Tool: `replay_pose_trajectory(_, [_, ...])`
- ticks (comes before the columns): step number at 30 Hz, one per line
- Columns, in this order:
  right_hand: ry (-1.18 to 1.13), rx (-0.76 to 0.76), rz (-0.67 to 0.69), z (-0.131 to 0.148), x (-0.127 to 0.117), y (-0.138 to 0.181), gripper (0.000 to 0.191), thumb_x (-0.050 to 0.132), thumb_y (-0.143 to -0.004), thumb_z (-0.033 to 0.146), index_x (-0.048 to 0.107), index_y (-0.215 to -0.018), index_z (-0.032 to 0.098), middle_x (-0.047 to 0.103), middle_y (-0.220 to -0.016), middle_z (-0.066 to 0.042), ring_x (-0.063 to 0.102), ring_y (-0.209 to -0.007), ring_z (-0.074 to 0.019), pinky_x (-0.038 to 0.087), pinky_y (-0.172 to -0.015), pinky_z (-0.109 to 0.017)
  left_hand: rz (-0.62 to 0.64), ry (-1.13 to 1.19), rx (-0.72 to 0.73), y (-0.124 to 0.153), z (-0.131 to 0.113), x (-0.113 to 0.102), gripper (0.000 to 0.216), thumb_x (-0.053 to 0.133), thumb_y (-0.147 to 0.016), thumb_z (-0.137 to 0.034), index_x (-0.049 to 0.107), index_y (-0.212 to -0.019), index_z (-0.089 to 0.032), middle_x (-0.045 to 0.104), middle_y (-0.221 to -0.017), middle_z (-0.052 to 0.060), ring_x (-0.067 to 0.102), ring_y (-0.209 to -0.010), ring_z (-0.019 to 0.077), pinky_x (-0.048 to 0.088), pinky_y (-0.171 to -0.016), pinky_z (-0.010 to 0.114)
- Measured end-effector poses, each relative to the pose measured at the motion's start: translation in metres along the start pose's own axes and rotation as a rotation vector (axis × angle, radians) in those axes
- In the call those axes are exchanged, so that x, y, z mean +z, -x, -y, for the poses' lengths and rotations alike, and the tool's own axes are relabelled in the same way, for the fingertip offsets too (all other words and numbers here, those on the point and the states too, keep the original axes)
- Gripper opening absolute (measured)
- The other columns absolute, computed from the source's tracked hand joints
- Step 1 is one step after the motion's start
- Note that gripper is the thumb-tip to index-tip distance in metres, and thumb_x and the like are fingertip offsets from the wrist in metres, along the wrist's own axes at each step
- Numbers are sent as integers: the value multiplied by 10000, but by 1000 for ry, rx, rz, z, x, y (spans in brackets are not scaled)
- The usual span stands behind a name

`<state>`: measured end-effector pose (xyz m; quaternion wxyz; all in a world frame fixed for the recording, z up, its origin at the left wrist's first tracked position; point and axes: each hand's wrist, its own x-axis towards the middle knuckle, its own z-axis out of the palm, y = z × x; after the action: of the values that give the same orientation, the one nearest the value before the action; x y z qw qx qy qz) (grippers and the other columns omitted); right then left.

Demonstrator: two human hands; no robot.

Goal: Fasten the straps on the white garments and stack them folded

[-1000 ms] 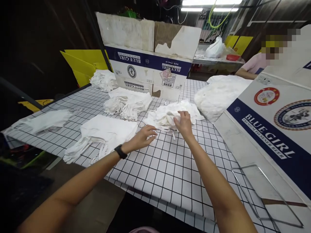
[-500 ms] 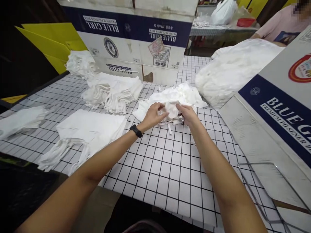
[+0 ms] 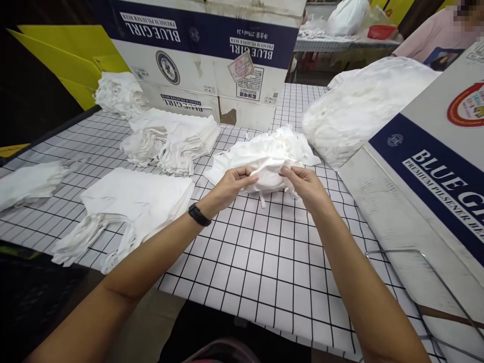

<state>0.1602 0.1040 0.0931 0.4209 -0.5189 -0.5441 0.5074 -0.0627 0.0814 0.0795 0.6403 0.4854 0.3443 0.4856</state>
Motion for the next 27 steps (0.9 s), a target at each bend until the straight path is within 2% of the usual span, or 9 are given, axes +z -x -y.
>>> replay_pose_trajectory(5, [90,-61,24,15,-10,50,415,712,-880,597,784,-761,207,748,-819,-68,685,-896,-234,525,-880,-371,16,58,-13,42,-4,6,346,824,-834,-397,580,-797,-154,563,-771,-35,521,-693,62,406,-663,217])
replay_pose_trajectory(8, [266,-77,59,21,-19,86,427,657,-927,585,788,-748,220,773,-912,-83,698,-973,-269,547,-895,-381,38,13,-66,76,-6,13,311,798,-869,-387,593,-859,-153,643,-964,19,604,-775,85,449,-666,220])
replay_pose_trajectory(10, [430,-63,77,19,-28,110,438,637,-934,595,779,-724,238,767,-871,-74,704,-901,-276,572,-792,-371,60,23,-138,100,-6,20,321,814,-853,-379,590,-850,-148,631,-1130,58,637,-837,105,482,-668,227])
replay_pose_trajectory(12, [522,-55,149,14,-36,132,456,617,-934,609,760,-688,253,748,-791,-62,704,-794,-268,574,-674,-348,47,34,-155,124,-3,25,327,852,-813,-349,599,-825,-142,588,-1197,70,634,-908,121,512,-709,238])
replay_pose_trajectory(16, [540,-40,373,2,-37,167,431,594,-952,581,750,-715,258,738,-767,-38,707,-724,-227,567,-620,-285,-56,23,-135,161,7,26,297,893,-751,-279,638,-842,-158,529,-1250,76,591,-1063,164,529,-831,268])
replay_pose_trajectory(20, [569,3,506,-1,-19,189,375,596,-974,536,774,-797,257,757,-824,-37,720,-752,-210,571,-634,-247,-124,-129,-177,184,13,15,185,821,-775,-172,659,-864,-175,522,-1270,81,564,-1090,178,510,-903,305])
replay_pose_trajectory(24, [598,-43,610,-1,-8,196,385,603,-970,553,810,-840,255,783,-901,-54,751,-825,-236,607,-709,-263,-127,-316,-161,194,8,6,144,740,-796,-115,669,-895,-192,531,-1267,78,562,-1125,191,479,-1014,356])
replay_pose_trajectory(27, [652,-39,602,-4,-10,192,335,683,-918,569,828,-955,269,798,-997,-60,765,-906,-259,624,-774,-286,-133,-441,-147,198,4,0,161,717,-803,-116,682,-930,-208,532,-1290,75,566,-1108,184,482,-1014,350])
